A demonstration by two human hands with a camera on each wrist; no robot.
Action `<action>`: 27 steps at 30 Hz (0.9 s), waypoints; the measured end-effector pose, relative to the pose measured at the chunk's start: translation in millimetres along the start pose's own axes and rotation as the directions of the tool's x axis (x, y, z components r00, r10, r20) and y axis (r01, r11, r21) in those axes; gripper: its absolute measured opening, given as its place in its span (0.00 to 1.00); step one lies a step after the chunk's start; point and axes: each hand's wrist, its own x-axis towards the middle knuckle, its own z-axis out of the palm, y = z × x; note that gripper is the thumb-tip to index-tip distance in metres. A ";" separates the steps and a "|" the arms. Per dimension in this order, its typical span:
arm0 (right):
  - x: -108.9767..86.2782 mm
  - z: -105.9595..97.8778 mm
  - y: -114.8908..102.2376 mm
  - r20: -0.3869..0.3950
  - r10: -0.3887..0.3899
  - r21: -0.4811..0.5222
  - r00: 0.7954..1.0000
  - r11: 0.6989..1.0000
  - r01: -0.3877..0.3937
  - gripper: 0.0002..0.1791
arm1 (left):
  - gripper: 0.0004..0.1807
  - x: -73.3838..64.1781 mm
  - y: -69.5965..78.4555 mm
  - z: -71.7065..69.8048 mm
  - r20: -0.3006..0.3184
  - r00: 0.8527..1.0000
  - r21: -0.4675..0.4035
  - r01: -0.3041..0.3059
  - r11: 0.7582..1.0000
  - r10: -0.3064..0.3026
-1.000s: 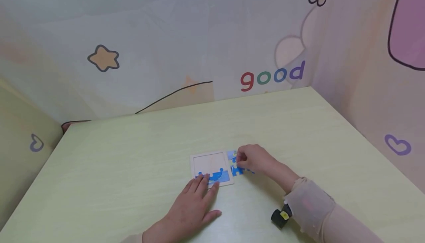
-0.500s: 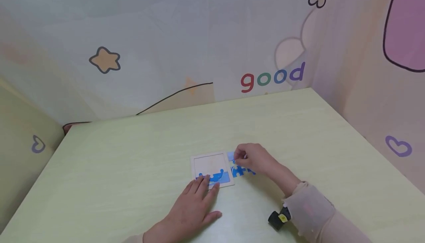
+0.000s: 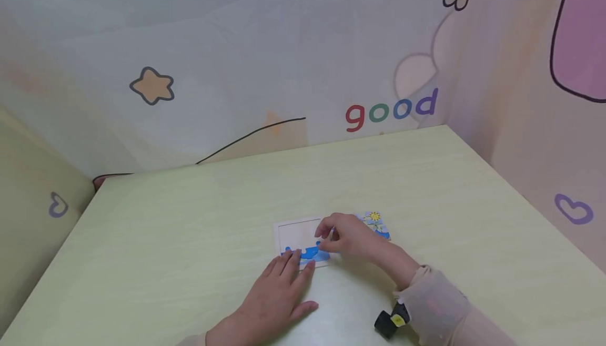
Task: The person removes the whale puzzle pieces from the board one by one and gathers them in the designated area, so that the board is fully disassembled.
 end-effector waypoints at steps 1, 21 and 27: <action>-0.6 1.0 0.6 0.007 -0.008 -0.004 1.000 1.000 0.008 0.09 | 0.36 0.1 0.2 0.2 -0.009 1.000 0.007 -0.004 1.000 0.004; -0.5 11.7 6.1 -0.006 -0.002 -0.082 1.000 0.997 0.001 0.06 | 0.37 2.8 -0.2 -1.0 0.024 1.000 0.024 -0.010 1.000 0.010; 1.2 12.2 4.3 -0.005 -0.003 -0.087 1.000 0.996 0.003 0.07 | 0.37 1.5 -1.0 0.2 0.021 1.000 0.017 -0.005 1.000 0.005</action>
